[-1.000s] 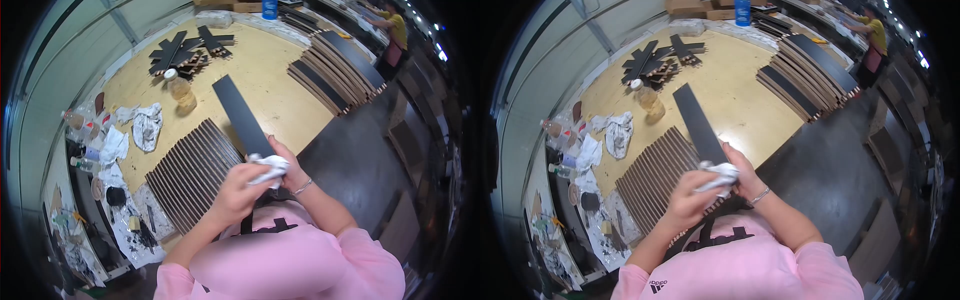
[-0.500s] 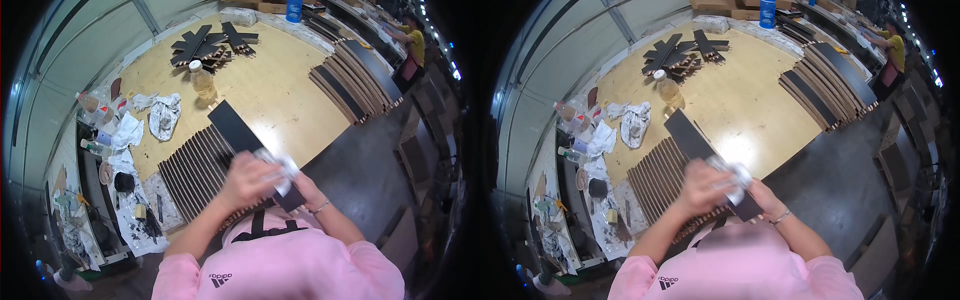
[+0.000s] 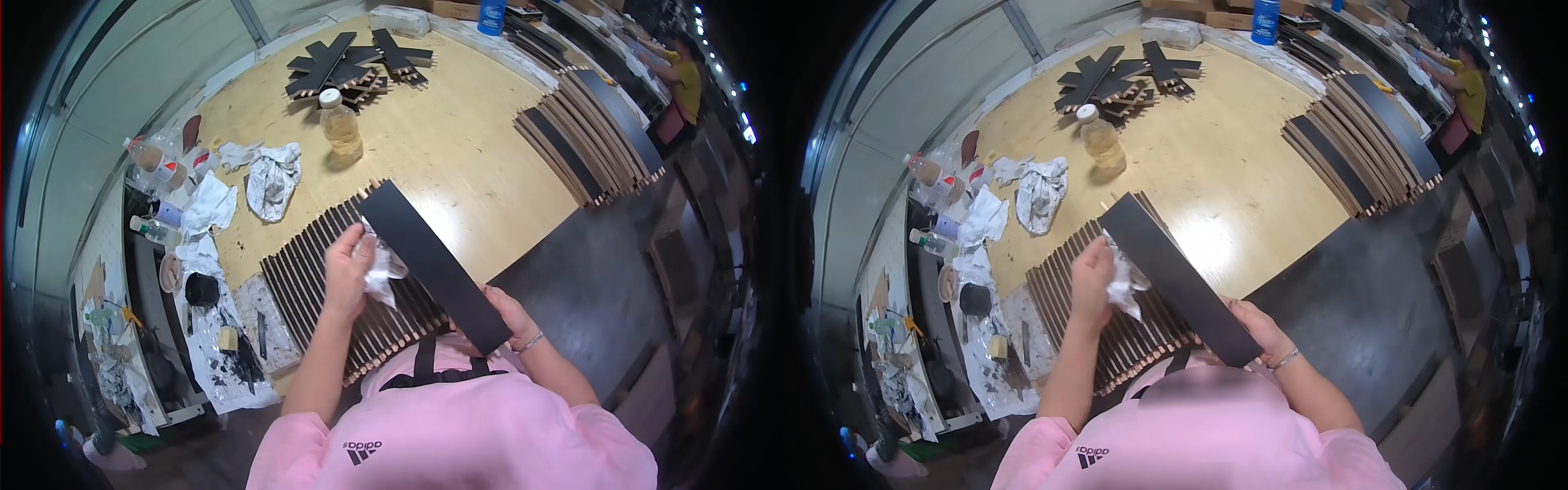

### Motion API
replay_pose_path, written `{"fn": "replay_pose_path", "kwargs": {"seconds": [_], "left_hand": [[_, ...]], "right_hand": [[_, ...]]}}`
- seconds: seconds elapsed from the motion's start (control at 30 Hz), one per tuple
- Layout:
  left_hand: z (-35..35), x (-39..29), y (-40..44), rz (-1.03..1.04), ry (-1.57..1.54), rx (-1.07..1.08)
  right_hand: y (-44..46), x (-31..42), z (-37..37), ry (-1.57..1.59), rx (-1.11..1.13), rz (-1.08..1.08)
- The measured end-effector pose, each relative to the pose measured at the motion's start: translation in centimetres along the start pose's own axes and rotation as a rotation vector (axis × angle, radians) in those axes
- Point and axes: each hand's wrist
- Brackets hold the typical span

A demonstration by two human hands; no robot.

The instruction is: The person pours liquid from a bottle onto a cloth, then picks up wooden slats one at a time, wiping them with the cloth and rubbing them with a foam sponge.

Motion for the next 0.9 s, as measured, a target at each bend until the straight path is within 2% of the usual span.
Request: {"fn": "replay_pose_path", "kwargs": {"seconds": [0.03,0.33,0.43,0.53,0.63,0.73,0.8,0.9], "left_hand": [[0.5,-0.2,-0.4,0.009,-0.001,0.041],[0.9,-0.4,-2.2,0.042,0.05,-0.128],[0.8,-0.2,-2.5,0.062,0.181,-0.133],[1.2,-0.3,-2.8,0.085,0.355,-0.131],[2.1,-0.8,-3.4,0.192,0.553,-0.082],[2.9,-1.1,-4.0,0.229,0.605,-0.033],[2.5,-0.9,-4.3,0.273,0.636,0.022],[2.4,-1.3,-4.4,0.237,0.473,-0.123]], "right_hand": [[0.1,0.1,-0.1,-0.018,0.001,0.029],[0.9,1.1,0.2,-0.164,0.112,0.12],[1.8,1.6,1.4,-0.427,-0.111,0.087],[2.6,1.5,2.5,-0.822,-0.109,-0.062],[3.1,1.0,4.1,-1.155,-0.304,-0.221],[3.6,0.3,4.2,-1.324,-0.421,-0.284],[3.4,-0.3,3.5,-1.316,-0.454,-0.327],[2.7,-0.1,3.0,-1.309,-0.469,-0.356]]}}
Point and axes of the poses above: each hand's wrist, its own y-axis towards the middle knuckle, its own z-axis out of the palm, x = y × z, and after that the axes turned 8 degrees about x, right-handed
